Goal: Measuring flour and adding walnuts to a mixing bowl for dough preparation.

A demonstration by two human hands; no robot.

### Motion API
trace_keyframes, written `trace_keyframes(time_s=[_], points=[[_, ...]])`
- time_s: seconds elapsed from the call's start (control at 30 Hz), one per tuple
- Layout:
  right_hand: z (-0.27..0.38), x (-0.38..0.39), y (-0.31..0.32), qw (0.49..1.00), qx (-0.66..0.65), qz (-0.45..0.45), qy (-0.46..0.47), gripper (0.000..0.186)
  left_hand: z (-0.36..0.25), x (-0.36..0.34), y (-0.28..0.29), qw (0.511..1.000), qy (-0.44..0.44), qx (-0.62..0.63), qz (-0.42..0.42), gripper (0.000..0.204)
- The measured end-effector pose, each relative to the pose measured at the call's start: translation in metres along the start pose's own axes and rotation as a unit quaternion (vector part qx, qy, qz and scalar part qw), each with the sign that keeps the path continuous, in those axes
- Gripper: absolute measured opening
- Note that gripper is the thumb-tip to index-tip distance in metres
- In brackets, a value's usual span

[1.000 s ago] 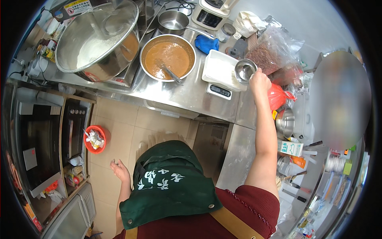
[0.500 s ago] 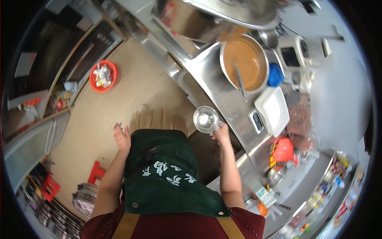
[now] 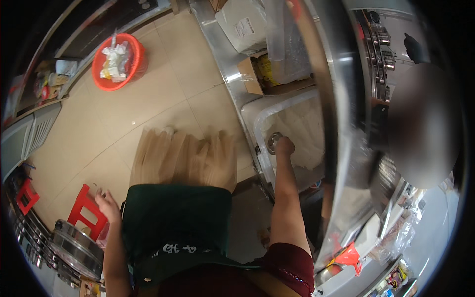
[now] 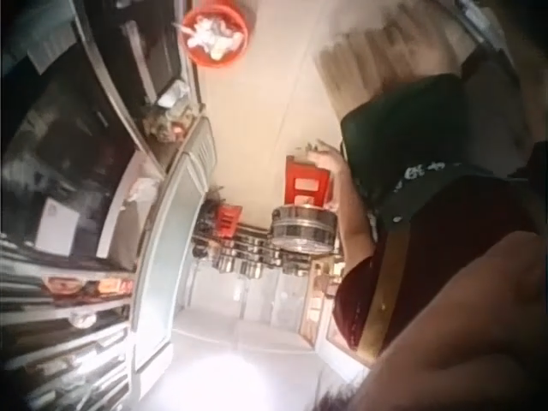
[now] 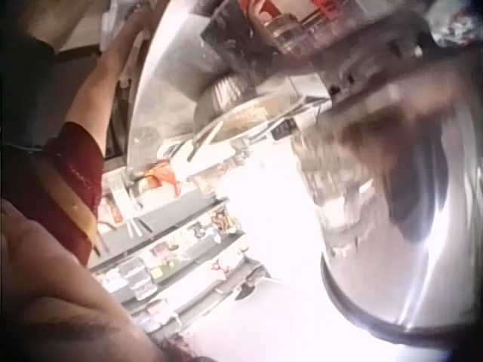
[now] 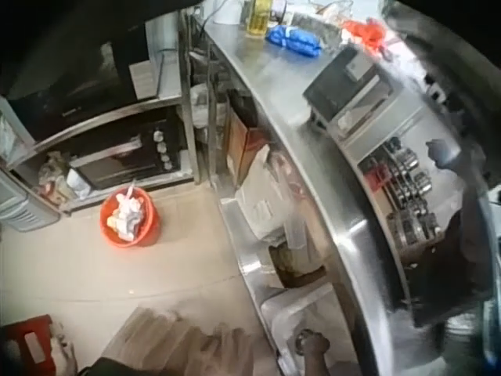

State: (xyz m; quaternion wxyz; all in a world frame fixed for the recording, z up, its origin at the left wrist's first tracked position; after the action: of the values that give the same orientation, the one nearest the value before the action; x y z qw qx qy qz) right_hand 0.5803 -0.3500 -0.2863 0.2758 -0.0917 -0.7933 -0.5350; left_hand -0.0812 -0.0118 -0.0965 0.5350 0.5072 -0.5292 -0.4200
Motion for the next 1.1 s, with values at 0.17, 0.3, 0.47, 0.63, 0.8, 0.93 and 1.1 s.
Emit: trace_keyframes(time_s=[0.17,0.3,0.47,0.63,0.8,0.93,1.1], points=[[0.039,-0.028,-0.048,0.992,0.015,0.108,0.066,0.018,0.042,0.0,-0.035,0.999,0.009,-0.036,0.022,0.031],[0.073,-0.029,-0.04,0.976,-0.104,0.183,0.049,0.018,0.039,0.001,-0.042,0.998,-0.006,-0.057,0.036,0.03],[0.064,-0.035,-0.036,0.892,-0.43,0.138,-0.028,0.019,0.006,-0.003,-0.034,0.996,-0.064,-0.032,0.059,0.027],[0.028,0.016,-0.016,0.821,-0.548,0.141,-0.075,0.023,-0.003,-0.004,-0.004,0.995,-0.062,-0.028,0.075,0.027],[-0.009,0.106,0.009,0.665,-0.712,0.165,-0.154,0.019,-0.007,-0.003,0.033,0.996,-0.049,-0.002,0.079,0.028],[-0.008,0.112,0.028,0.623,-0.756,0.106,-0.169,0.018,-0.022,-0.019,0.047,0.992,-0.09,-0.027,0.087,0.031],[0.004,0.163,0.062,0.602,-0.77,0.069,-0.201,0.016,-0.038,-0.029,0.081,0.989,-0.104,0.03,0.097,0.033]])
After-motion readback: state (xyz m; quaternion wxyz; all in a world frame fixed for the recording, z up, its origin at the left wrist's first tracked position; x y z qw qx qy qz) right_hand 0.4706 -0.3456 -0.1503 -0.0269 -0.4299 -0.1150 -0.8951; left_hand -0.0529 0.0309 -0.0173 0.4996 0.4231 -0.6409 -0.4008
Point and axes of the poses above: each hand's wrist, its own x-axis away from the middle knuckle, its own y-axis out of the back of the hand, z = x × y, the point moved 10 cm from there along -x, towards the middle knuckle, and after that the axes turned 9 degrees about -x, right-handed, at the moved point
